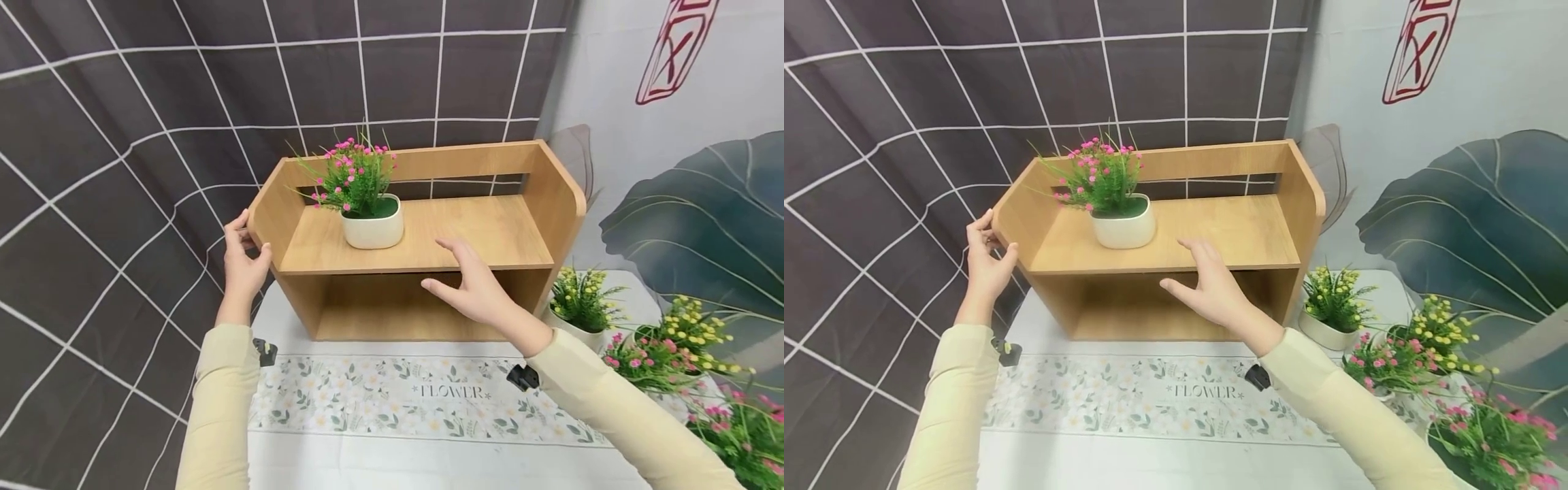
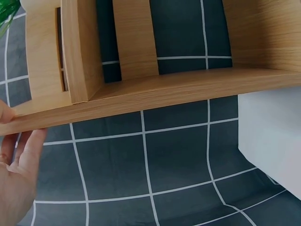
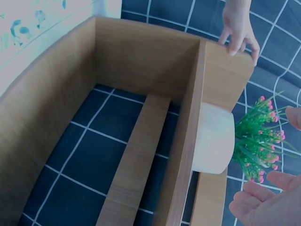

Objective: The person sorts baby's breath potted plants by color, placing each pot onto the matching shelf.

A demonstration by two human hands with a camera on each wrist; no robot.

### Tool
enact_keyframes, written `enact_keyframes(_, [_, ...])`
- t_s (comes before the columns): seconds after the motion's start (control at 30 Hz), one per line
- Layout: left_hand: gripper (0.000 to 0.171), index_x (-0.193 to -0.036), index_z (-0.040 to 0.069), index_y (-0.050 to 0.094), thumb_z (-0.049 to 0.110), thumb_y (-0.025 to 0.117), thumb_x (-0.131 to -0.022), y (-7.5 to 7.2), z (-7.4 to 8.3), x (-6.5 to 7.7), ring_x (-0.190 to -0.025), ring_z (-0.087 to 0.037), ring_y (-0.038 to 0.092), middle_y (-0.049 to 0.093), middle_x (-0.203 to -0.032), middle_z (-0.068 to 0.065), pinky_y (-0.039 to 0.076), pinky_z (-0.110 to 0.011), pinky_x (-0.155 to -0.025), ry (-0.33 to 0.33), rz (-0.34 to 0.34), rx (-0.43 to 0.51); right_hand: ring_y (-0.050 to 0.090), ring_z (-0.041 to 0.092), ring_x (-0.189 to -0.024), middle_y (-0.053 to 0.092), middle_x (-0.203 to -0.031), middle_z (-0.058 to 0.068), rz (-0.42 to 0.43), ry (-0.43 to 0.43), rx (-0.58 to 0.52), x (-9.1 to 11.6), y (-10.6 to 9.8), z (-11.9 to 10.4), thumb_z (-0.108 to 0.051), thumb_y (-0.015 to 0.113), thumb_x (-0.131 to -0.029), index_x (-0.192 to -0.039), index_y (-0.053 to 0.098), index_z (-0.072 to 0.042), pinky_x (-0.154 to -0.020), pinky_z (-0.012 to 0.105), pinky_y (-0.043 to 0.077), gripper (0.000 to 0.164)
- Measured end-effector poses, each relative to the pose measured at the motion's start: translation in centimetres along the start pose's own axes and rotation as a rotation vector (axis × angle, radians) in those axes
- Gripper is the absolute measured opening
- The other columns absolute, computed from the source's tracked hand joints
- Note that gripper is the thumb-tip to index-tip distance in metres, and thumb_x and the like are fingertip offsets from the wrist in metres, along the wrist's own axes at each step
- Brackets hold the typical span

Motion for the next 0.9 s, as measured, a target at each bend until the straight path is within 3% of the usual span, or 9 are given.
enact_keyframes(0.27, [0.060,-0.138,0.001,0.035,-0.012,0.053,-0.081,-0.1,0.0,0.0,-0.085,0.002,0.046,0.055,-0.113,-0.023,0.037,-0.015,-0.085,0.027,0.004,0.016,0.039,0.035,-0.131,0.044,-0.140,0.021,0.031,0.004,0.041,3.3,-1.6,0.6,-0.021,0.073,-0.082,-0.139,0.039,0.000,-0.106,0.051,0.032,0.070])
enact_keyframes(0.43, [0.061,-0.139,0.005,0.034,-0.012,0.051,-0.083,0.0,-0.1,0.0,-0.084,0.004,0.045,0.055,-0.110,-0.020,0.036,-0.015,-0.083,-0.008,-0.002,0.005,0.039,0.035,-0.130,0.044,-0.139,0.020,0.047,0.012,0.055,5.1,-2.7,1.2,-0.020,0.073,-0.082,-0.140,0.039,0.000,-0.104,0.053,0.032,0.070])
enact_keyframes(0.67, [0.061,-0.139,0.002,0.031,-0.012,0.051,-0.083,0.0,-0.3,0.2,-0.084,0.002,0.045,0.055,-0.113,-0.025,0.037,-0.014,-0.080,-0.042,-0.031,-0.047,0.043,0.036,-0.126,0.047,-0.135,0.020,0.064,0.002,0.106,7.4,-3.8,1.9,-0.019,0.074,-0.081,-0.138,0.041,0.001,-0.099,0.053,0.037,0.069])
enact_keyframes(0.9, [0.063,-0.140,0.007,0.030,-0.007,0.054,-0.084,-0.1,0.1,0.0,-0.082,0.004,0.047,0.057,-0.109,-0.016,0.040,-0.012,-0.071,-0.036,-0.073,-0.054,0.045,0.037,-0.121,0.049,-0.132,0.020,0.093,0.016,0.154,10.2,-5.5,2.7,-0.017,0.073,-0.081,-0.136,0.044,0.000,-0.092,0.055,0.040,0.064])
Point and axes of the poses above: each hand's wrist, its own x-axis away from the middle knuckle, its own y-axis out of the palm, z = x × y, the point moved 9 cm from there along -x, towards the middle knuckle
